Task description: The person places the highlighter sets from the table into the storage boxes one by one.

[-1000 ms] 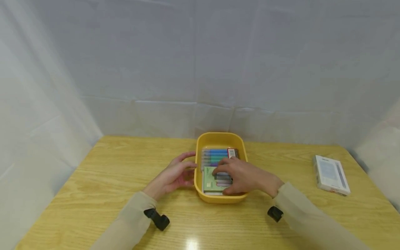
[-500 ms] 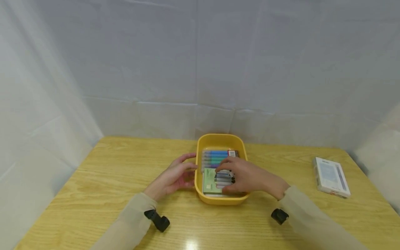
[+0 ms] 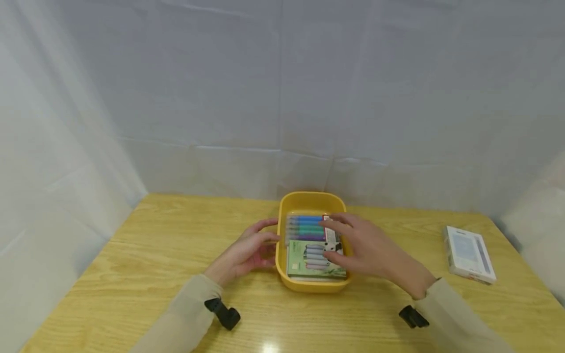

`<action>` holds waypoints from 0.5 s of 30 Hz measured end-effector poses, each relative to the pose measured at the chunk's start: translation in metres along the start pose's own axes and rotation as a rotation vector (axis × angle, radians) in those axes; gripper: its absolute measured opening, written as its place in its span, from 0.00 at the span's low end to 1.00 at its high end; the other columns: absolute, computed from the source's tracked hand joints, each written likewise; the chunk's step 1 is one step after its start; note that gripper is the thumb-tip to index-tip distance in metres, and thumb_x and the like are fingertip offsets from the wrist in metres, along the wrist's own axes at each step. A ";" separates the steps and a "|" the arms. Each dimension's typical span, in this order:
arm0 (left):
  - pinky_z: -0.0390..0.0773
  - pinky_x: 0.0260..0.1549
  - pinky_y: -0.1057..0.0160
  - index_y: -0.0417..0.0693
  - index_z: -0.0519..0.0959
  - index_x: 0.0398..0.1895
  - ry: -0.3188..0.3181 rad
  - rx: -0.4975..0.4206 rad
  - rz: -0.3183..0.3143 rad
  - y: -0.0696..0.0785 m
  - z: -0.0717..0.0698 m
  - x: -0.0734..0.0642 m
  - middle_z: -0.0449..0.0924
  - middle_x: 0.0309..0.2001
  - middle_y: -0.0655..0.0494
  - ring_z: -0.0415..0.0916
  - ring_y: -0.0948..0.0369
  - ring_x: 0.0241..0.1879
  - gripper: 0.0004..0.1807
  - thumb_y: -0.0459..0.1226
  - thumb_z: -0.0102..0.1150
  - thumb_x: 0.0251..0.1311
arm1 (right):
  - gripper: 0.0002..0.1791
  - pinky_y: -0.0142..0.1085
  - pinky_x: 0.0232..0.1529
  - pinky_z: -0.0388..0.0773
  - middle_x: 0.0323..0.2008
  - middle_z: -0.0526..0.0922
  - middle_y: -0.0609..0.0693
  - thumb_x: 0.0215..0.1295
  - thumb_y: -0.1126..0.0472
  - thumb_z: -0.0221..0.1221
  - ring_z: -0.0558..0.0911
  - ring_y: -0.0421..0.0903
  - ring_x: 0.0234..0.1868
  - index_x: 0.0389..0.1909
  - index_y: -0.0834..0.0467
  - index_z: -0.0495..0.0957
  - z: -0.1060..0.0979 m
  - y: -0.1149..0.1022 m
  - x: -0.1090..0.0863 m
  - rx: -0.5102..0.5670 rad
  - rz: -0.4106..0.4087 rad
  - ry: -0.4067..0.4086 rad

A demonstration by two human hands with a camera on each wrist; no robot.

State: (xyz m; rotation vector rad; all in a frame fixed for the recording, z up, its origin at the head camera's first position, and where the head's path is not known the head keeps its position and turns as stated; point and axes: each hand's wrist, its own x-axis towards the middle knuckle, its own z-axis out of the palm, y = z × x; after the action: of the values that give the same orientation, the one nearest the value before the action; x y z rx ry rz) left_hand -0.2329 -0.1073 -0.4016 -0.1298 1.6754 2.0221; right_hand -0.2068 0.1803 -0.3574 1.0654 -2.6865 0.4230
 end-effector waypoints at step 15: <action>0.81 0.34 0.61 0.54 0.61 0.75 0.013 -0.004 0.002 -0.001 0.001 -0.002 0.77 0.56 0.45 0.78 0.59 0.41 0.31 0.34 0.53 0.70 | 0.37 0.69 0.50 0.77 0.65 0.77 0.62 0.63 0.41 0.66 0.80 0.67 0.59 0.71 0.50 0.71 -0.007 0.021 -0.037 -0.131 0.186 0.116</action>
State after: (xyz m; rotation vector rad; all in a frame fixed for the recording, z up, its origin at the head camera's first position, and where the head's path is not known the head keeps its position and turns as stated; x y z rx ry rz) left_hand -0.2308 -0.1067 -0.4015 -0.1427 1.6794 2.0307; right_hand -0.1944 0.2204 -0.3660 0.7363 -2.6768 0.3242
